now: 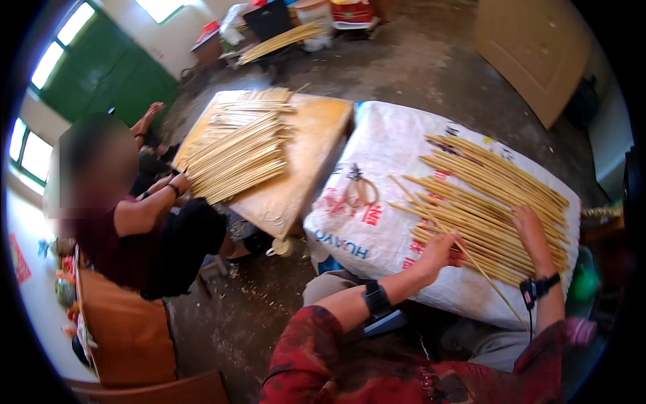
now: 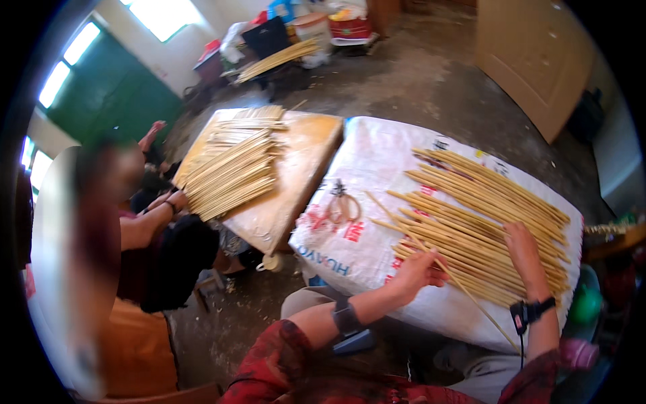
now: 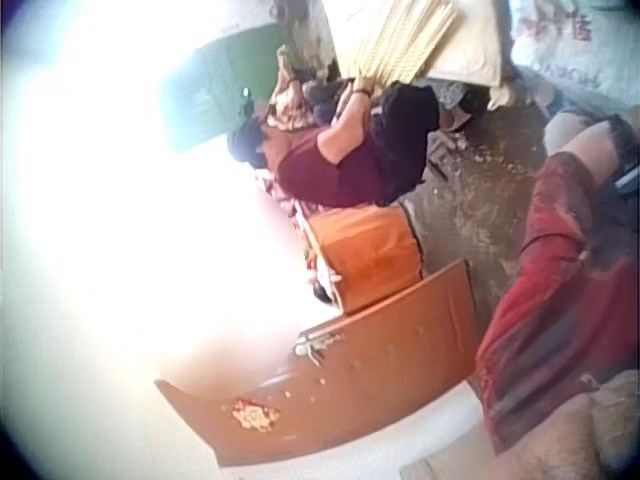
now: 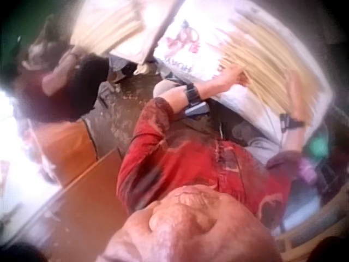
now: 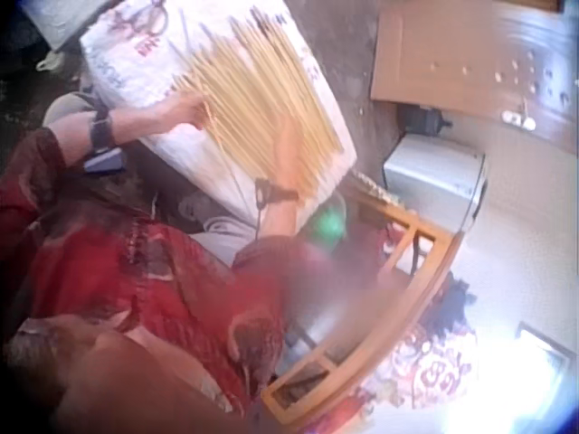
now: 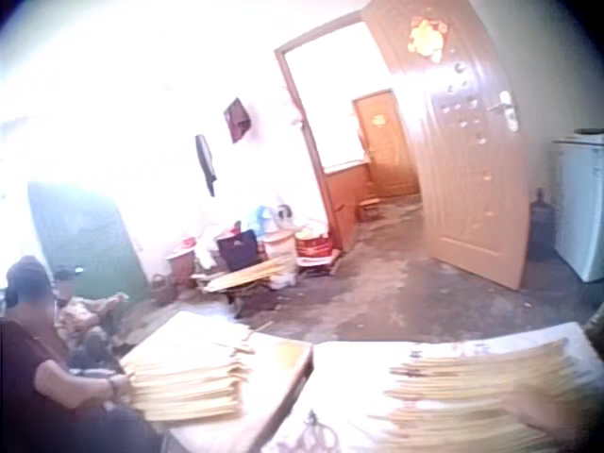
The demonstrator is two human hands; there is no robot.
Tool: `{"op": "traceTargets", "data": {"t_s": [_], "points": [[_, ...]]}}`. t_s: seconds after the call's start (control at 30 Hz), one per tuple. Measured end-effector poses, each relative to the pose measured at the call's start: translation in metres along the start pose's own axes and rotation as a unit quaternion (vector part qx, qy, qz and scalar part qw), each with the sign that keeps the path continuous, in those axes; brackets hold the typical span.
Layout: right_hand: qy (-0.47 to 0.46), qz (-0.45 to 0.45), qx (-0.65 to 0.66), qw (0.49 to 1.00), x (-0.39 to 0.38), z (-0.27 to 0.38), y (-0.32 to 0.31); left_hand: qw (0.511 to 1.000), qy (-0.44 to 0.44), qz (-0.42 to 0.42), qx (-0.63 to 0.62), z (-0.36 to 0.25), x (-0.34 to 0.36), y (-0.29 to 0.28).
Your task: The person weaves together thin bamboo slats using string by hand, occasionally using shears to trim or manage the material, and organizing the slats on a work surface.
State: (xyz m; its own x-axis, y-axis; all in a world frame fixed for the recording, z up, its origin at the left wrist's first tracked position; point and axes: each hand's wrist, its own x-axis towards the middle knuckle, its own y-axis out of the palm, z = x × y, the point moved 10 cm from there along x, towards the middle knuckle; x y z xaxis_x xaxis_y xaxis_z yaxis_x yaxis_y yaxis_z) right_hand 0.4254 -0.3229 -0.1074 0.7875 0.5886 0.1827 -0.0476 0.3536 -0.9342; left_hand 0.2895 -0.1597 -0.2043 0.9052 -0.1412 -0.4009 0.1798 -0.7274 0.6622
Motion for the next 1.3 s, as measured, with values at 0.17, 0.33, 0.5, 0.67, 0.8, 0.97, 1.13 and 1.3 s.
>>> {"op": "traceTargets", "data": {"t_s": [0.17, 0.33, 0.5, 0.67, 0.8, 0.97, 1.13, 1.3], "points": [[0.020, 0.123, 0.199, 0.972, -0.021, 0.071, -0.004, 0.998, 0.042, -0.035, -0.037, -0.035, 0.000, -0.001], [0.093, 0.111, 0.221, 0.964, -0.073, 0.101, -0.023, 0.989, 0.127, -0.027, -0.070, -0.076, -0.005, 0.007], [0.014, 0.042, -0.009, 0.999, -0.110, 0.072, -0.050, 0.989, 0.129, -0.031, -0.071, -0.077, -0.013, 0.007], [0.055, 0.018, -0.029, 0.998, -0.166, 0.053, -0.065, 0.993, 0.096, 0.023, -0.059, -0.058, -0.018, 0.023], [0.098, -0.011, -0.008, 0.995, -0.211, 0.040, -0.057, 0.994, 0.079, 0.057, -0.043, -0.046, -0.020, 0.040], [0.126, -0.026, 0.006, 0.992, -0.209, 0.061, -0.065, 0.996, 0.064, 0.048, -0.029, -0.037, -0.023, 0.030], [0.107, -0.027, 0.001, 0.994, -0.193, 0.079, -0.058, 0.997, 0.041, 0.051, -0.033, -0.029, -0.026, 0.021], [0.097, -0.013, 0.043, 0.994, -0.169, 0.086, -0.045, 0.998, 0.022, 0.034, -0.057, -0.021, -0.025, 0.010]]}}
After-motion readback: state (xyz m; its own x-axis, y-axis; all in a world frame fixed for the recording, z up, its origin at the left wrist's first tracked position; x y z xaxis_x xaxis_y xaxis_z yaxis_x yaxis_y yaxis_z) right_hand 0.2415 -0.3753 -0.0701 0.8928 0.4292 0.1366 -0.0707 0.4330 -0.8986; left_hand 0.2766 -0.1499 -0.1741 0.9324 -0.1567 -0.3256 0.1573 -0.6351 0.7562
